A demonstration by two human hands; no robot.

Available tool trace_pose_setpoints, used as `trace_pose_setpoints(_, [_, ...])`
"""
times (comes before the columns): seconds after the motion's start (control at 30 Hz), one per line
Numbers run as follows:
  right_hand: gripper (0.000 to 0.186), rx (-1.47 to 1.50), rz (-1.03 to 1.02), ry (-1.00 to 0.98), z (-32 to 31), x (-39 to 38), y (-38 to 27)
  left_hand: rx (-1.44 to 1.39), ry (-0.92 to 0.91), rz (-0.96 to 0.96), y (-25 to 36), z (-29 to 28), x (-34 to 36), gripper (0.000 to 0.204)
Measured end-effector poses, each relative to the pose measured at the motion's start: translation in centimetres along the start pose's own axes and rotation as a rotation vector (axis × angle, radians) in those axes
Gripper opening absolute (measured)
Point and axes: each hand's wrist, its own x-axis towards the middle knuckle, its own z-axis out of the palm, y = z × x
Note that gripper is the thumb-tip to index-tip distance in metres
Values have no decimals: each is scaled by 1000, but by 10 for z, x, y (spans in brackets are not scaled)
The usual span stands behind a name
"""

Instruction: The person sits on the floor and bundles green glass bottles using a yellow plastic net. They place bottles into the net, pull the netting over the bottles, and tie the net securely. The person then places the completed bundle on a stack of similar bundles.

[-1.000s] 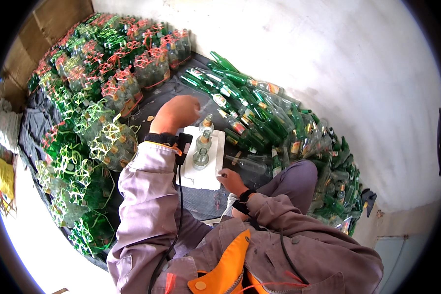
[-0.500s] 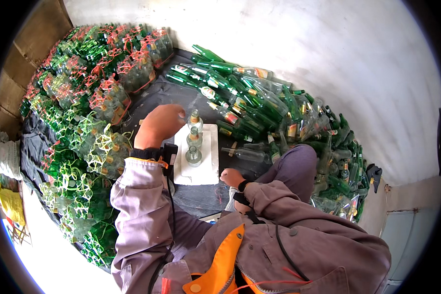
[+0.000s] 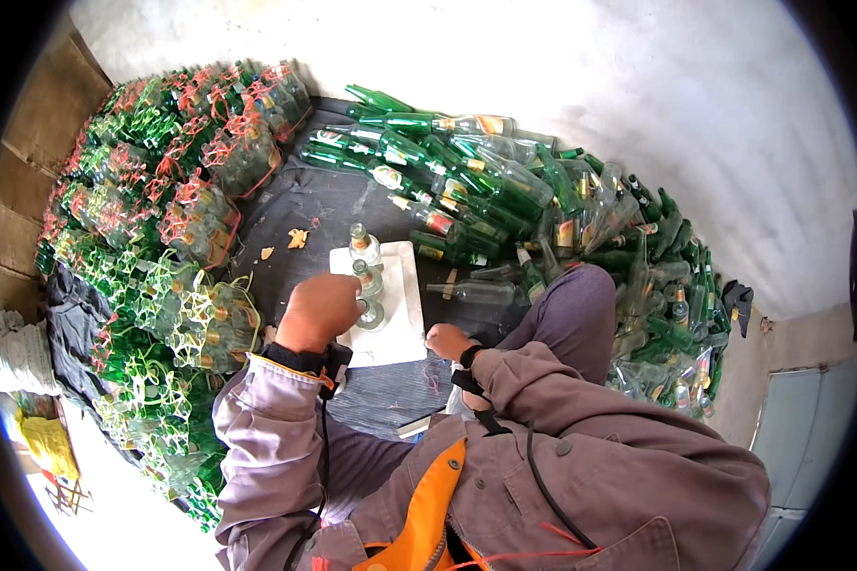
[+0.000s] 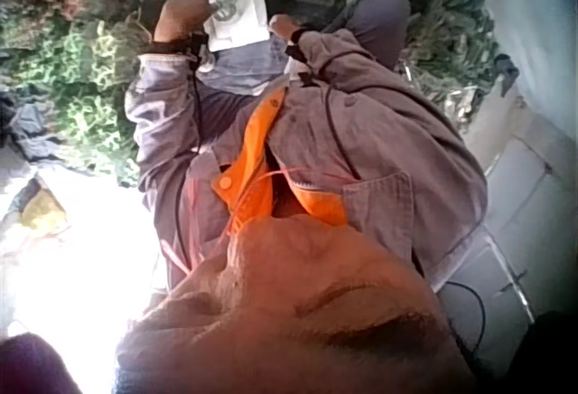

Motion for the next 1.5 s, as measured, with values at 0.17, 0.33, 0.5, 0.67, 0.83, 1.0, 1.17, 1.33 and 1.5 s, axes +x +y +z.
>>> trace_pose_setpoints(0.17, [20, 48, 89, 30, -2, -1, -7, 15, -66, 22, 6, 15, 5, 34])
trace_pose_setpoints(0.33, [22, 37, -21, -12, -12, -3, -6, 50, -49, 70, 0, 35, 17, 27])
trace_pose_setpoints(0.5, [20, -3, -42, 24, -9, 0, -2, 64, -51, 92, -6, 61, 26, 25])
trace_pose_setpoints(0.67, [21, 131, 124, 72, -2, 8, 11, 6, -28, 87, -3, 62, 23, 27])
trace_pose_setpoints(0.83, [21, 10, 93, 44, 6, 26, 28, -51, 4, 90, -7, 64, 18, 26])
trace_pose_setpoints(1.0, [14, 0, 94, 197, 20, 46, 67, -96, -11, 47, 4, 57, 17, 24])
trace_pose_setpoints(1.17, [14, 484, 482, 160, -10, 44, 39, -79, 27, 31, 13, 39, 9, 32])
trace_pose_setpoints(1.33, [19, 616, 566, 328, -10, 66, 53, -3, 36, 23, 29, 1, -5, 34])
trace_pose_setpoints(1.5, [32, -73, 61, 459, -15, 91, 56, -162, 260, 253, 20, 9, -30, 20])
